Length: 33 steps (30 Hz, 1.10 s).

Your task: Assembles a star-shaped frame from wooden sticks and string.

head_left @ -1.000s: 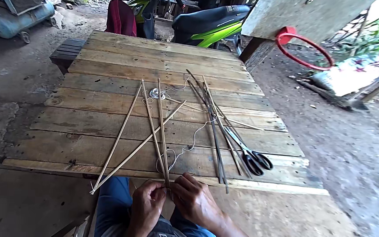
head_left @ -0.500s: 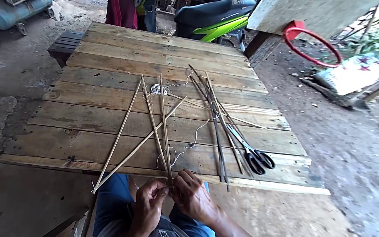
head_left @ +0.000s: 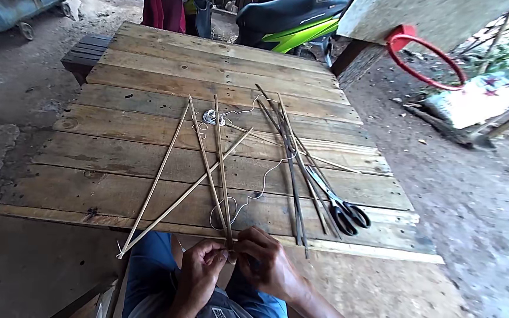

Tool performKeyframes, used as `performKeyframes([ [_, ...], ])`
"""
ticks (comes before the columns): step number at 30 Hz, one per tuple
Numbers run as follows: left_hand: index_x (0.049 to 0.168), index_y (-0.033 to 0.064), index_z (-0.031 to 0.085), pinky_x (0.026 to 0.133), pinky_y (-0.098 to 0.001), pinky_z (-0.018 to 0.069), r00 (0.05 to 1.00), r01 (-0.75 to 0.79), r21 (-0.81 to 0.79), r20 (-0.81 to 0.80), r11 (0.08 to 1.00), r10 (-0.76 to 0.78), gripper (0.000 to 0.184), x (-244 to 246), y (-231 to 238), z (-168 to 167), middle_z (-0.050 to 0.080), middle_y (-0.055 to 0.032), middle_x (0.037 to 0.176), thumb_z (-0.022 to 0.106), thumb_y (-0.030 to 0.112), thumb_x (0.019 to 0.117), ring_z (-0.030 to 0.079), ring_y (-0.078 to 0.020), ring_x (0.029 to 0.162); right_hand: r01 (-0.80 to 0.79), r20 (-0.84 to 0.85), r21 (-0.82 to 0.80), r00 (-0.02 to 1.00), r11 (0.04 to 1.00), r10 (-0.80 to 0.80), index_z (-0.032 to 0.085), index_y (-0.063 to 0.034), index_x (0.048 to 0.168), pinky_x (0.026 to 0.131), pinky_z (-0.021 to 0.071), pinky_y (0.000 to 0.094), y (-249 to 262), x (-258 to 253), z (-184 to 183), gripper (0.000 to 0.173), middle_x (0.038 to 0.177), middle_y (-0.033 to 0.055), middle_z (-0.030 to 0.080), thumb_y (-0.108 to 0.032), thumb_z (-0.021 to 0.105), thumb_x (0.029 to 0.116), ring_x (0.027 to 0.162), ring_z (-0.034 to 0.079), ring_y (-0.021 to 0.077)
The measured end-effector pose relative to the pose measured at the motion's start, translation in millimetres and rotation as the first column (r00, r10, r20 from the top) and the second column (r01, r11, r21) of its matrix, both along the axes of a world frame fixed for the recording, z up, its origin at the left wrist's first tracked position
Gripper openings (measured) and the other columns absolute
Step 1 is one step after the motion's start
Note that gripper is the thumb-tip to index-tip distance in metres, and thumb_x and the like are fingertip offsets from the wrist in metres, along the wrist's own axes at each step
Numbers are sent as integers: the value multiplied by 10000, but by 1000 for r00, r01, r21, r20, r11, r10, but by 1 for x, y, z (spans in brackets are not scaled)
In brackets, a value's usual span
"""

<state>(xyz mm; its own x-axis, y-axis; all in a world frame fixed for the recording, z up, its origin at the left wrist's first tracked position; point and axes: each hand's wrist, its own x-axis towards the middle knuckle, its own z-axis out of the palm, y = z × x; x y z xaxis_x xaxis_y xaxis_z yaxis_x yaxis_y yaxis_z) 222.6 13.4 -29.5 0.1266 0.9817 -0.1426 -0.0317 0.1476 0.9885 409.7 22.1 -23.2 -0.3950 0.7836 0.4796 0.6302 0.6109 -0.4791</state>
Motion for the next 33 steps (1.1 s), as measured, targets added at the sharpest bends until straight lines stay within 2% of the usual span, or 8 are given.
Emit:
performKeyframes([
  [4, 912, 37, 732, 655, -162, 536, 996, 26, -58, -89, 998, -31, 94, -5, -1, 5, 681, 47, 760, 652, 85, 903, 626, 23, 661, -38, 9, 1, 999, 999, 38, 679, -103, 799, 768, 524, 216, 3, -2, 2, 89, 933, 68, 695, -155, 622, 843, 889, 643, 155],
  [6, 905, 39, 735, 662, -163, 540, 992, 36, -66, -117, 997, -43, 102, -7, -2, 9, 688, 46, 764, 648, 93, 904, 634, 24, 673, -127, 15, 23, 992, 992, 127, 665, -104, 793, 766, 516, 238, 7, -1, 5, 85, 925, 68, 689, -138, 612, 849, 890, 631, 177],
  [10, 892, 49, 746, 654, -145, 526, 990, 73, -32, -119, 997, -76, 112, -8, -6, 13, 681, 59, 764, 660, 118, 908, 616, 44, 676, -369, -132, 25, 920, 929, 369, 623, -60, 781, 806, 505, 245, 14, -2, 11, 81, 851, 99, 674, -85, 609, 856, 871, 633, 194],
  [13, 924, 24, 737, 690, -138, 544, 995, 60, 25, -81, 998, -58, 110, -4, -8, 13, 705, 48, 785, 643, 79, 939, 640, 52, 705, -481, -267, -29, 848, 876, 457, 594, -38, 778, 726, 498, 239, 19, -6, 9, 53, 733, 104, 615, -40, 613, 828, 753, 608, 186],
  [18, 931, -6, 732, 710, -126, 548, 999, -33, 136, 35, 990, 29, 108, -2, -10, 7, 719, 32, 813, 630, 26, 942, 652, 53, 739, -552, -355, -137, 802, 822, 480, 546, -28, 771, 694, 475, 206, 31, -5, 13, 80, 744, 105, 581, -16, 610, 818, 749, 579, 149],
  [24, 911, -11, 725, 720, -153, 560, 981, -89, 81, 180, 993, 73, 128, -3, -13, 7, 710, 50, 795, 601, -34, 929, 654, 36, 734, -604, -413, -177, 762, 777, 499, 523, -38, 807, 703, 482, 204, 33, -6, 12, 84, 776, 103, 580, -22, 604, 821, 772, 588, 141],
  [30, 937, -27, 717, 780, -195, 550, 951, -103, -84, 285, 991, 122, 122, 0, -11, 12, 705, 25, 838, 600, 2, 952, 653, 14, 802, -599, -447, -176, 756, 781, 478, 533, -121, 921, 777, 527, 189, 40, -8, 5, 76, 860, 24, 599, -146, 604, 936, 846, 622, 65],
  [33, 974, -56, 702, 792, -222, 553, 919, -74, -142, 374, 987, 123, 125, 3, -7, 9, 701, -13, 846, 600, 17, 971, 650, -14, 797, -611, -457, -241, 757, 754, 467, 573, -115, 947, 844, 534, 200, 46, -5, 6, 57, 899, 1, 634, -129, 629, 945, 913, 635, 30],
])
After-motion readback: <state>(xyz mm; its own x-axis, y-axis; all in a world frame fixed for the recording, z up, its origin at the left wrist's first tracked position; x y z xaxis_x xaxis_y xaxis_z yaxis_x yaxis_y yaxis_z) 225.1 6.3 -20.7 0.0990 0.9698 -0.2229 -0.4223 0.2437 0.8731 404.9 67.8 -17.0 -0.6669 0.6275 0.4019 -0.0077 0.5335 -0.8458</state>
